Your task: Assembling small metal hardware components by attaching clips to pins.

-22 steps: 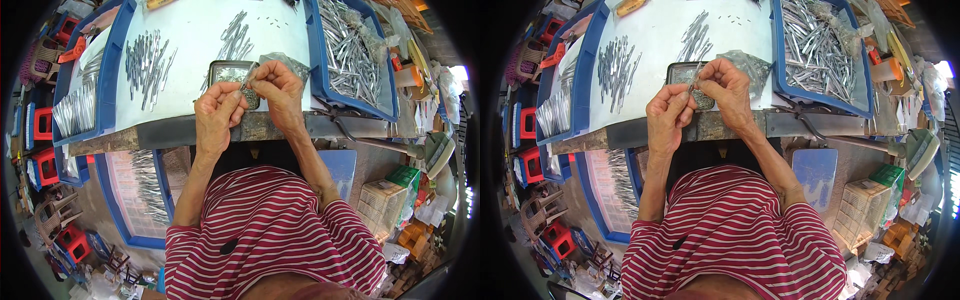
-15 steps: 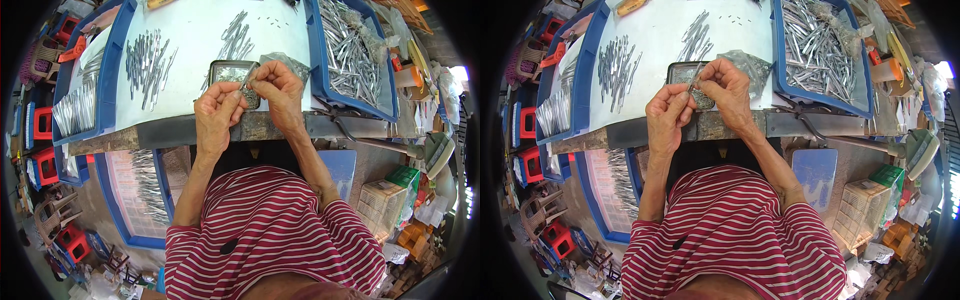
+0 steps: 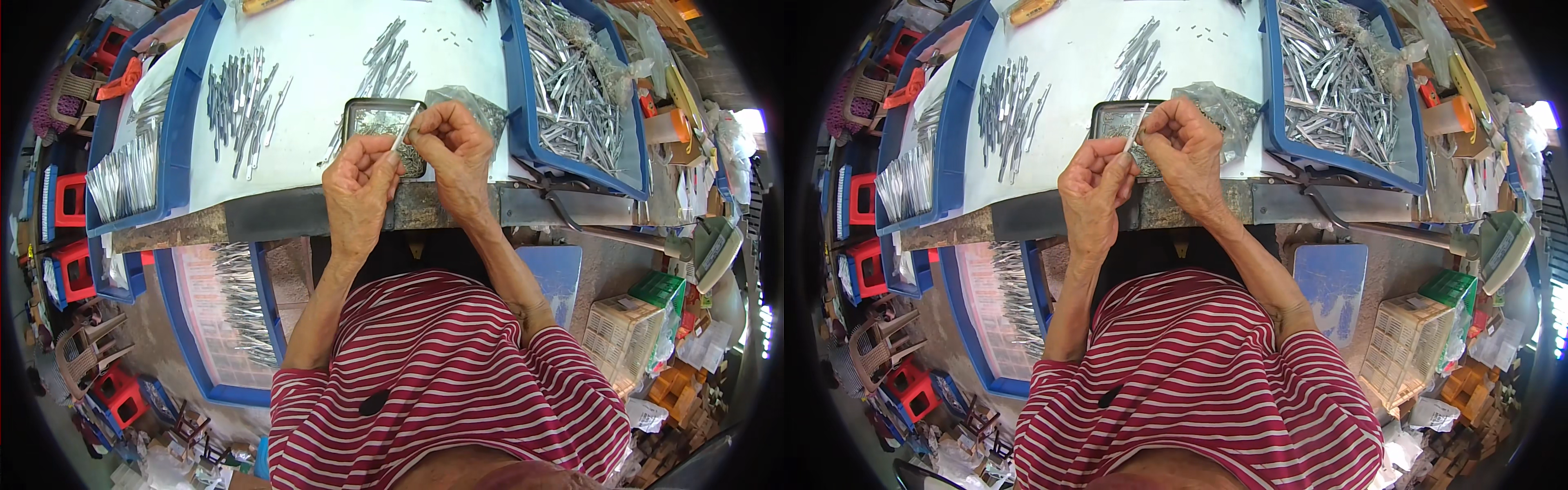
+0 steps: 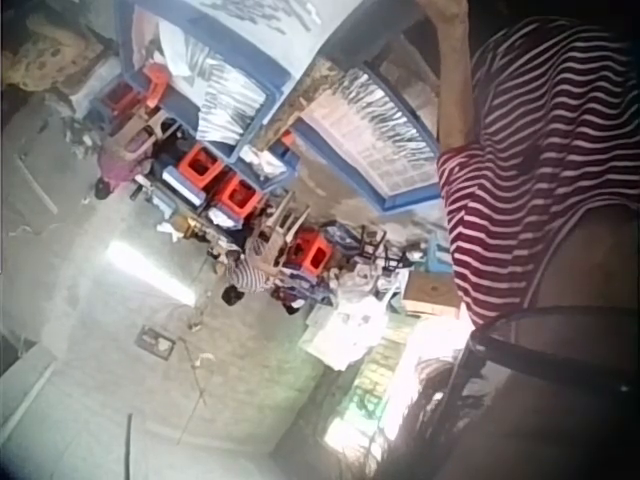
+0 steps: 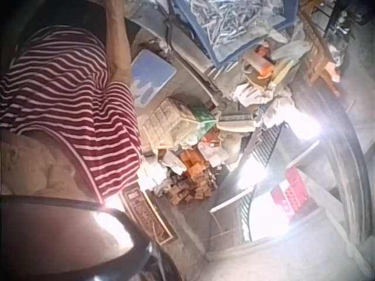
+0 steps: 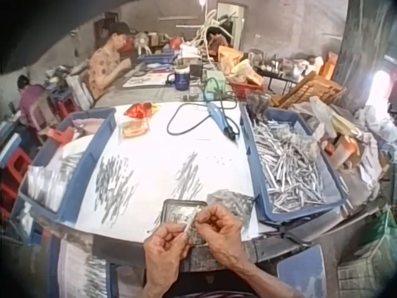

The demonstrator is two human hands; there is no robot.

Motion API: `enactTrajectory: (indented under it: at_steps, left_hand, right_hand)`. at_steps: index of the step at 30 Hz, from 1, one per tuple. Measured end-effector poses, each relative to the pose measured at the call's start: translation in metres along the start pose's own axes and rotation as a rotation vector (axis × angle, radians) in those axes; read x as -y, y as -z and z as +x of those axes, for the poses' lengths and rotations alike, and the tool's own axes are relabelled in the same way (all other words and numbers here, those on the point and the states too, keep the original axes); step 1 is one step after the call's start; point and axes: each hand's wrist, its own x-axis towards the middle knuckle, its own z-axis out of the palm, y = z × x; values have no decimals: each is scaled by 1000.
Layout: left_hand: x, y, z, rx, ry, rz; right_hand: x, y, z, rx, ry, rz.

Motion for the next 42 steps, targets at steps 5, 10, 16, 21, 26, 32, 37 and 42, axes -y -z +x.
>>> enactTrajectory:
  at_steps: [5,10,16,21,26,32,37,42]
  left_hand:
    - [1,0,-1,-2,-12,-104]
    - [-2,-2,-3,-31,-42,30]
    - [-2,-4,-5,-58,-110,205]
    - [-5,1,-2,1,-10,100]
    - [0,2,0,-36,-262,438]
    - [0,0,0,-58,-421,644]
    - [-2,2,1,25,-45,113]
    - [0,7,2,85,81,-106]
  right_hand:
    - [-1,-1,0,1,-89,105]
    - [0,0,1,-2,-101,92]
    - [0,-1,3,4,-105,127]
    - [-2,4,5,39,-140,209]
    - [2,4,5,56,-160,198]
    - [13,5,2,53,-212,224]
    - [24,14,6,89,-176,35]
    - [20,38,6,-110,56,-547]
